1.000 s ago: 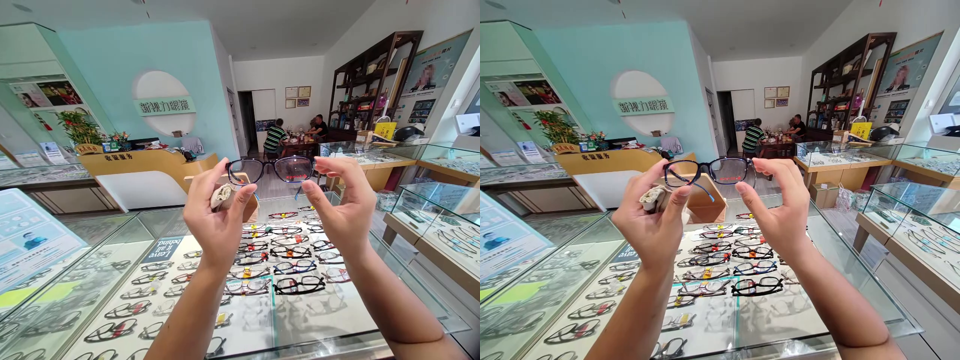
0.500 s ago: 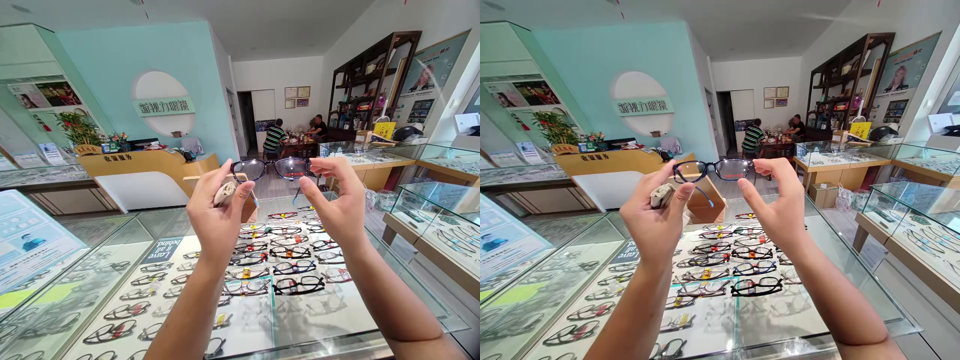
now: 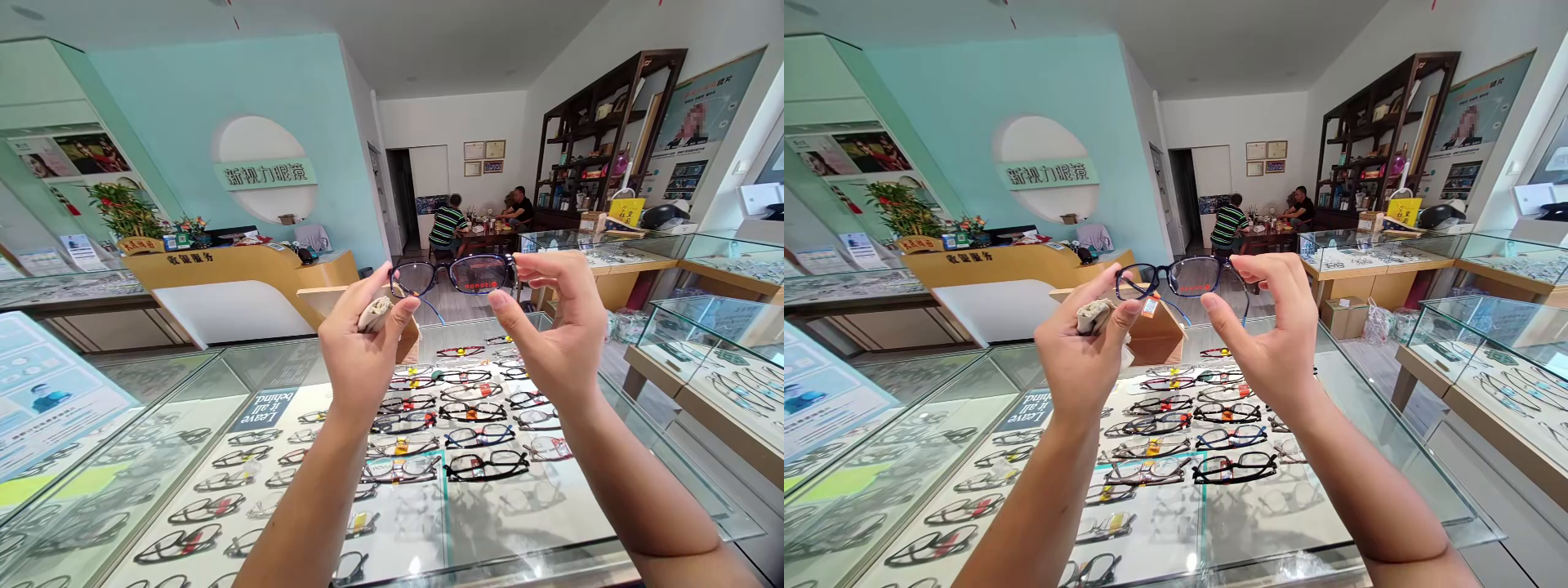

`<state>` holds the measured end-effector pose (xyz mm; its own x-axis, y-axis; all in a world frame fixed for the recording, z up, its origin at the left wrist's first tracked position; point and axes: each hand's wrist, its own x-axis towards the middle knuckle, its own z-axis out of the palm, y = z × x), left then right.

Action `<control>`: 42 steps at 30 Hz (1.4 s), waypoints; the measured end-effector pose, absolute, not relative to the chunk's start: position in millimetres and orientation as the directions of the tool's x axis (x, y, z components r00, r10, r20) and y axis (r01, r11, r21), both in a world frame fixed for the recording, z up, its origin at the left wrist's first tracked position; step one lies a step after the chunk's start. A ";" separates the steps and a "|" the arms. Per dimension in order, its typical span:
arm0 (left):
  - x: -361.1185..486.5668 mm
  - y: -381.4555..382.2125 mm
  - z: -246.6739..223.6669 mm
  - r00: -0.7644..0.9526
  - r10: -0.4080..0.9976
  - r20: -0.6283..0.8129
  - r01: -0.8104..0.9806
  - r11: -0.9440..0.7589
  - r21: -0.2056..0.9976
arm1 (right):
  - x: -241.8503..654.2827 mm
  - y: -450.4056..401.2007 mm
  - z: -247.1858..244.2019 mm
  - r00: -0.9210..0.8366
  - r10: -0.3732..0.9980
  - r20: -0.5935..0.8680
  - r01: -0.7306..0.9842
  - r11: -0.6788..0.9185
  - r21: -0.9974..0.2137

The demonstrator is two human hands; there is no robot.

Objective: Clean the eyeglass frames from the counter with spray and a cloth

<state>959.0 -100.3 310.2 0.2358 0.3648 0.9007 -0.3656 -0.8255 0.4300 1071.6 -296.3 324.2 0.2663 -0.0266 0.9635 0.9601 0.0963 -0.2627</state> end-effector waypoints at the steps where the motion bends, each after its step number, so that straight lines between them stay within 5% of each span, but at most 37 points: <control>1: 959.1 -100.3 309.9 0.235 0.363 0.902 -0.359 -0.830 0.427 | 1071.3 -296.6 324.4 0.265 -0.028 0.964 0.960 0.098 -0.261; 22: 957.3 -105.9 316.1 -0.022 0.123 0.992 -0.180 -0.977 0.117 | 1082.7 -293.1 318.5 0.438 0.199 0.877 0.893 0.017 -0.450; 42: 965.7 -100.4 309.9 0.146 0.347 0.927 -0.312 -0.873 0.376 | 1070.9 -288.8 319.8 0.260 -0.003 0.966 0.965 0.018 -0.260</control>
